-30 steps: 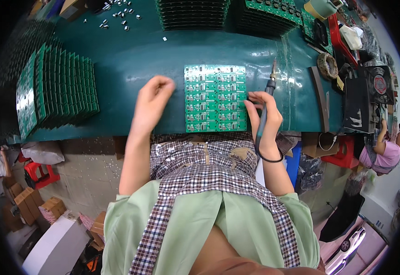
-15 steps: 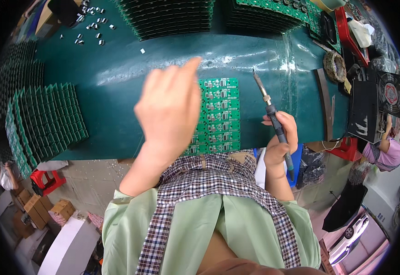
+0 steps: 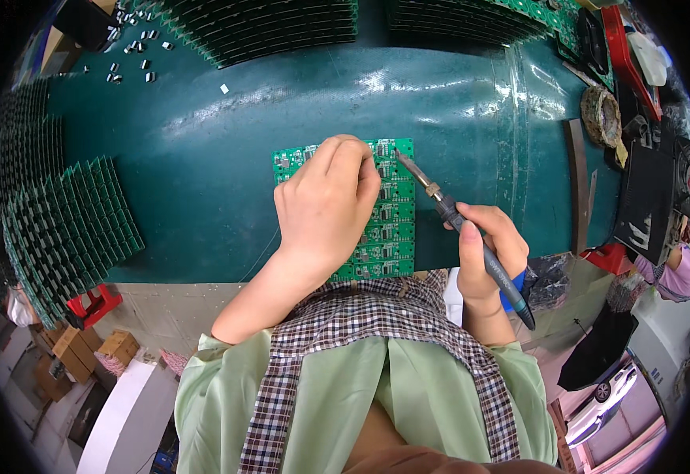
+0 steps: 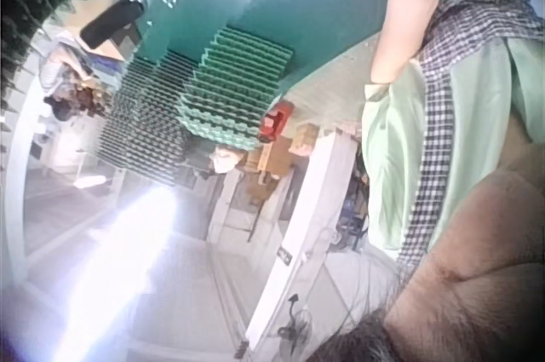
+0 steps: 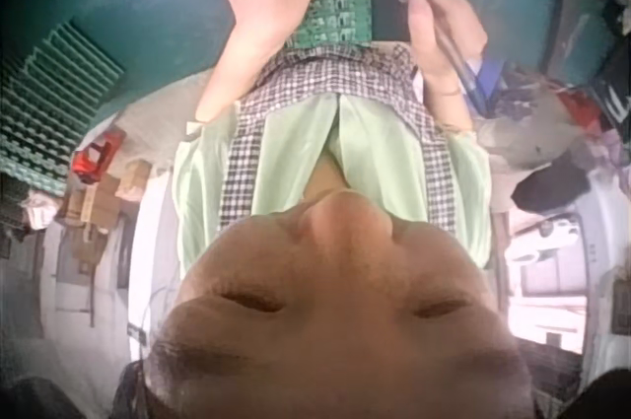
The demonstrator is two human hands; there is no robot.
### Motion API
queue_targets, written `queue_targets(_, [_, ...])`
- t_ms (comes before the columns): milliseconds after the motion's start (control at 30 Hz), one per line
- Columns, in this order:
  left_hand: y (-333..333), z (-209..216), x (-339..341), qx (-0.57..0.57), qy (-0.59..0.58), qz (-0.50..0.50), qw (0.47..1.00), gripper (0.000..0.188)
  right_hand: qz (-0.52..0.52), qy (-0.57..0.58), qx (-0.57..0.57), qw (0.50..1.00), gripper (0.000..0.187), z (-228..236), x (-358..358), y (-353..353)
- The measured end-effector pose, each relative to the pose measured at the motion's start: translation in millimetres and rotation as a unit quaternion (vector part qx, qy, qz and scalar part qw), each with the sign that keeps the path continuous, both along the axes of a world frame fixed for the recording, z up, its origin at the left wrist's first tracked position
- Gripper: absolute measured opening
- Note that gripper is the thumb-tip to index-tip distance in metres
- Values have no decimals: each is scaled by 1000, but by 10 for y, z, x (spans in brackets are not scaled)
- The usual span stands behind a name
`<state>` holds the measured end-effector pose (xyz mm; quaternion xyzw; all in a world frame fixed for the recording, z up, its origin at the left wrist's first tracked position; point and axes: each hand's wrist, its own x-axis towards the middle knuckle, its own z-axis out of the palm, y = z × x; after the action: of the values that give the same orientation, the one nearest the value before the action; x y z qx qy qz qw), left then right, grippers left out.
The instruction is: The person solders components onto a green printed circuit board at a workbench, using a soldering iron and solder wire.
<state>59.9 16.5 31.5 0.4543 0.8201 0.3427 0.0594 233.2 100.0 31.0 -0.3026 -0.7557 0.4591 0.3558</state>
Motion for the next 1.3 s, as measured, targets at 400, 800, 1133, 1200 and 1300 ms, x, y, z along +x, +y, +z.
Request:
queue_targets(400, [-10, -5, 39, -16, 25, 3, 1000, 14, 30, -41, 8, 999, 16, 46, -37, 0])
queue_targets(800, [-62, 28, 57, -75, 27, -31, 996, 10, 35, -37, 66, 997, 15, 15, -14, -125])
queue_targets(1133, [-96, 42, 48, -58, 2, -36, 998, 8, 8, -24, 70, 997, 16, 63, 33, -182])
queue_targets(1200, [-124, 58, 65, -62, -3, -36, 997, 8, 19, -49, 76, 996, 16, 78, 19, -187])
queue_targets(1300, [-124, 71, 68, -57, -4, -38, 998, 9, 23, -36, 76, 996, 16, 52, 21, -201])
